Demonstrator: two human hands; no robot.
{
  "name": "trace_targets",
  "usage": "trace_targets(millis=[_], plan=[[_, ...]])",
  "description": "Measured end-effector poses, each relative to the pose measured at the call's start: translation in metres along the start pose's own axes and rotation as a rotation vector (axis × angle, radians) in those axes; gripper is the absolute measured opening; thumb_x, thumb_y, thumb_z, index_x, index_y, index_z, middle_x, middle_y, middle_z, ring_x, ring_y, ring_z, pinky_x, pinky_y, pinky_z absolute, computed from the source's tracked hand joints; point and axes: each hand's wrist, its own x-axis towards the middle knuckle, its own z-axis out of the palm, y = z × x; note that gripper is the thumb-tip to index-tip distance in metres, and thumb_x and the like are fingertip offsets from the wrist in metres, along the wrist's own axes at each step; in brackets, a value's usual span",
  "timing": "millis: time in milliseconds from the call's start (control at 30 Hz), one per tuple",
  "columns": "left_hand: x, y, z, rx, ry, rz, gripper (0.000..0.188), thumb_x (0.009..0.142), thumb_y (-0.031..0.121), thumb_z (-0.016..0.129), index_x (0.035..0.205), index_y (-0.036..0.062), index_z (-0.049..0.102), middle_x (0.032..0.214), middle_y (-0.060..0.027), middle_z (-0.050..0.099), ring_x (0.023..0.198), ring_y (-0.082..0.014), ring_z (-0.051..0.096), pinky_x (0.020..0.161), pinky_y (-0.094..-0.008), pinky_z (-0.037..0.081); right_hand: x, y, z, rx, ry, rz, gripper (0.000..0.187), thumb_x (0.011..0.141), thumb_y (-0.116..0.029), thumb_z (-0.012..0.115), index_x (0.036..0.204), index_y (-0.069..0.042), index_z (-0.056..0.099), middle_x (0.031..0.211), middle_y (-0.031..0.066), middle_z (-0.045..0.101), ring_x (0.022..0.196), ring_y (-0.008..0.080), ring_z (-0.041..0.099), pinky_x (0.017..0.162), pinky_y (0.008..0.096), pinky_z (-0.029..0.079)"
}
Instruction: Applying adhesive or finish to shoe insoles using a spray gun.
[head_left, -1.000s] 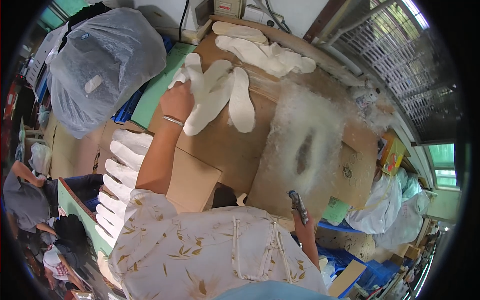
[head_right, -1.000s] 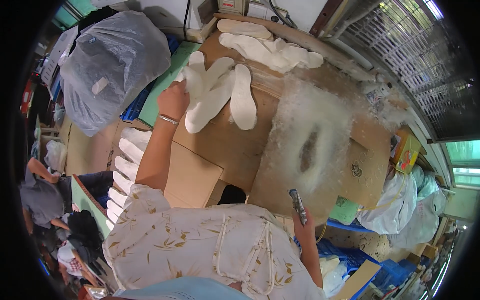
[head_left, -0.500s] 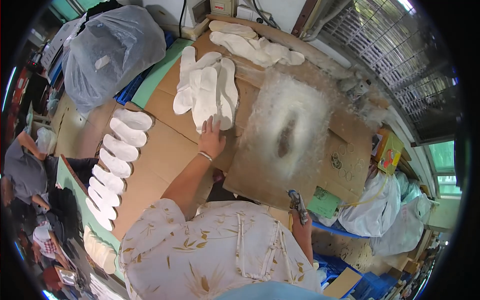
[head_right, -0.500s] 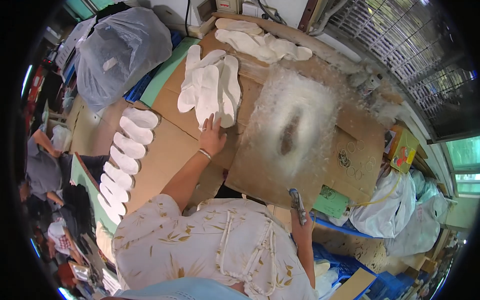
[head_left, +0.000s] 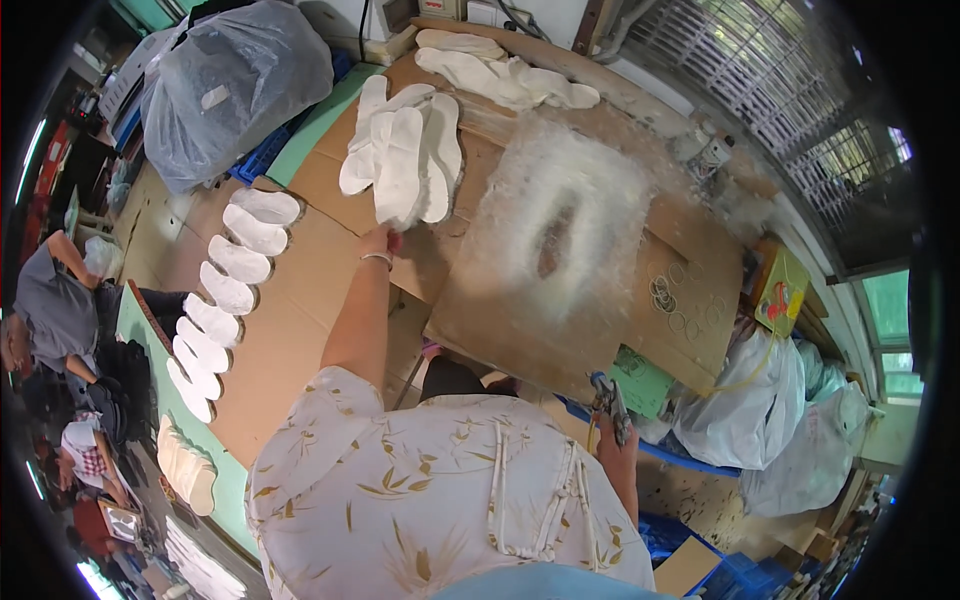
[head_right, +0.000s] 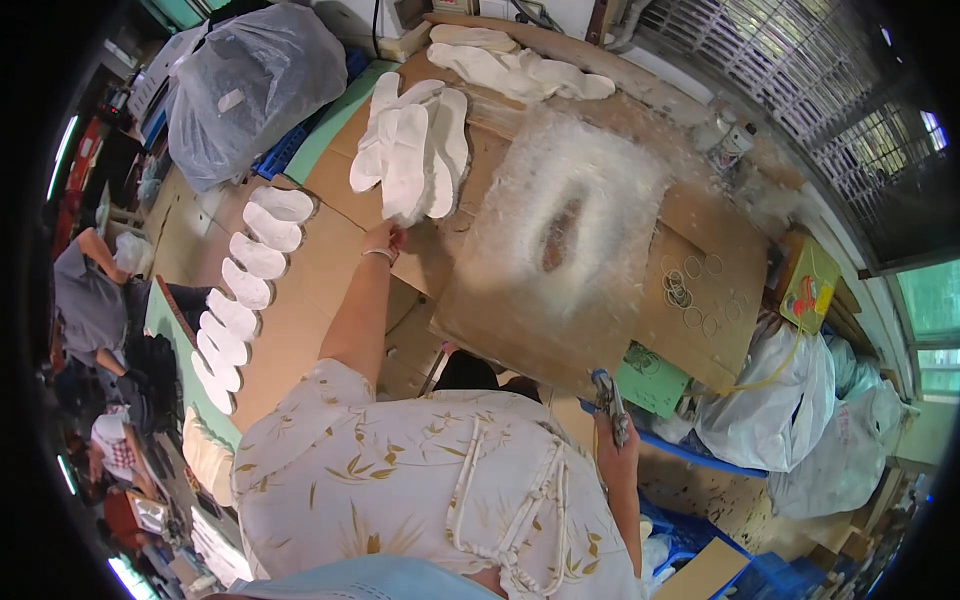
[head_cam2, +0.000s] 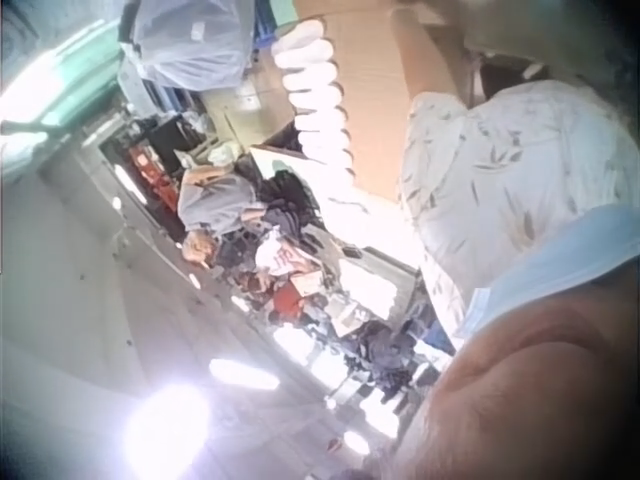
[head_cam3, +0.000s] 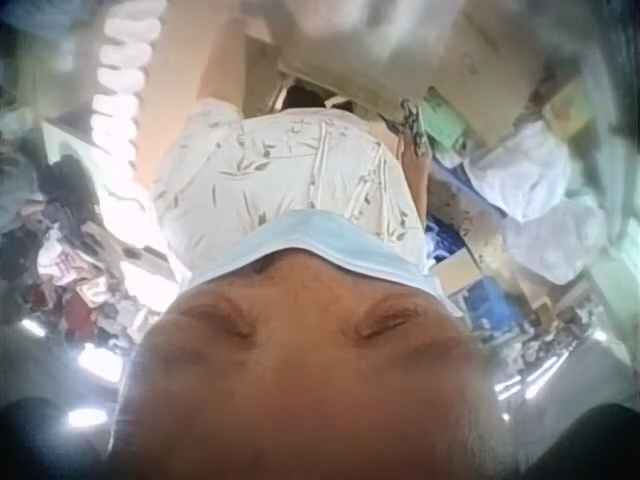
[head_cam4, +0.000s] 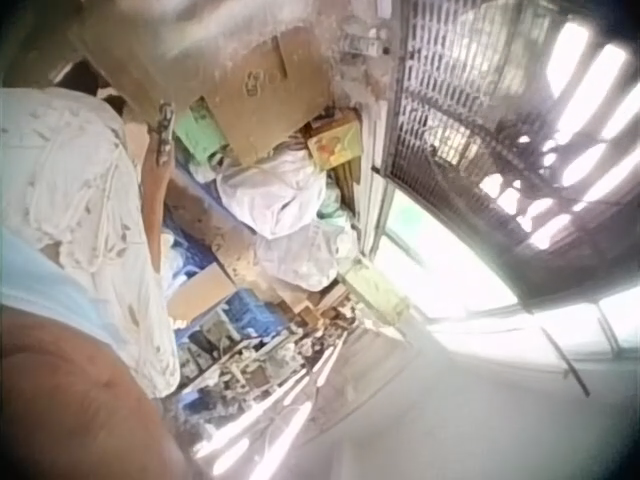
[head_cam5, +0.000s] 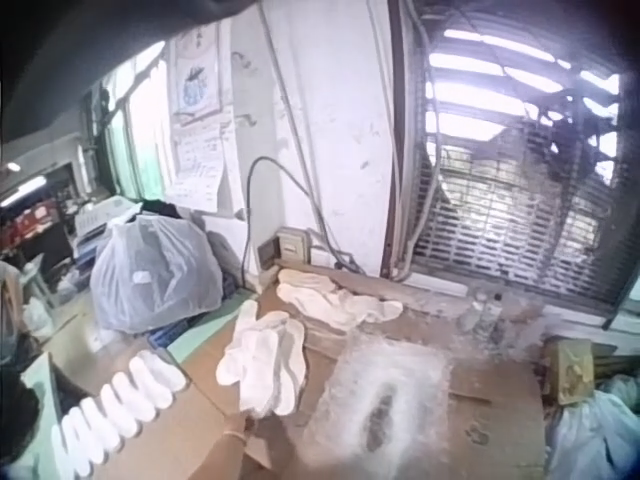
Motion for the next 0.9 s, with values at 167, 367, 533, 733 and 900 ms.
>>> trace_targets(millis=[167, 367, 533, 733, 900], plan=[[-0.045, 0.030, 0.031, 0.163, 0.043, 0.206, 0.011, 0.079, 0.004, 0.060, 0.088, 0.0011, 0.054, 0.076, -0.0100, 0.059, 0.062, -0.0209, 0.061, 0.052, -0.0296, 0.053, -0.011, 0.005, -0.016, -0.004, 0.038, 0.004, 0.018, 0.089, -0.021, 0.056, 0.091, -0.005, 0.062, 0.051, -0.0093, 0.039, 0.041, -0.0001, 0.031, 0.038, 0.0219, 0.021], [-0.098, 0.081, 0.075, 0.039, -0.264, -0.003, 0.010, 0.081, 0.004, 0.054, 0.090, -0.0021, 0.053, 0.079, -0.0115, 0.059, 0.073, -0.0239, 0.062, 0.062, -0.0295, 0.055, -0.014, -0.009, -0.020, -0.034, -0.016, 0.008, 0.017, 0.088, -0.013, 0.056, 0.100, -0.001, 0.057, 0.071, -0.0050, 0.046, 0.066, 0.0044, 0.039, 0.056, 0.0212, 0.034], [-0.156, 0.095, 0.171, -0.043, -0.482, 0.008, 0.010, 0.082, 0.003, 0.053, 0.089, -0.0047, 0.053, 0.082, -0.0140, 0.059, 0.080, -0.0245, 0.061, 0.069, -0.0312, 0.054, -0.012, 0.000, -0.015, -0.056, 0.018, -0.080, 0.019, 0.088, -0.015, 0.056, 0.101, -0.001, 0.057, 0.068, -0.0053, 0.044, 0.064, 0.0053, 0.037, 0.055, 0.0221, 0.034], [-0.217, 0.066, 0.247, -0.083, -0.762, 0.029, 0.010, 0.083, 0.002, 0.052, 0.091, -0.0035, 0.054, 0.087, -0.0123, 0.061, 0.080, -0.0197, 0.061, 0.068, -0.0262, 0.053, -0.020, -0.007, -0.010, 0.005, 0.111, -0.098, 0.019, 0.088, -0.014, 0.057, 0.102, -0.001, 0.057, 0.069, -0.0052, 0.046, 0.065, 0.0044, 0.038, 0.055, 0.0217, 0.035], [-0.211, -0.005, 0.236, 0.016, -0.849, -0.130, 0.009, 0.086, 0.003, 0.051, 0.093, -0.0020, 0.054, 0.088, -0.0108, 0.061, 0.074, -0.0159, 0.061, 0.063, -0.0248, 0.053, -0.028, -0.013, -0.006, 0.064, 0.190, -0.054, 0.019, 0.087, -0.013, 0.058, 0.103, -0.001, 0.057, 0.070, -0.0051, 0.046, 0.065, 0.0039, 0.039, 0.056, 0.0218, 0.035]])
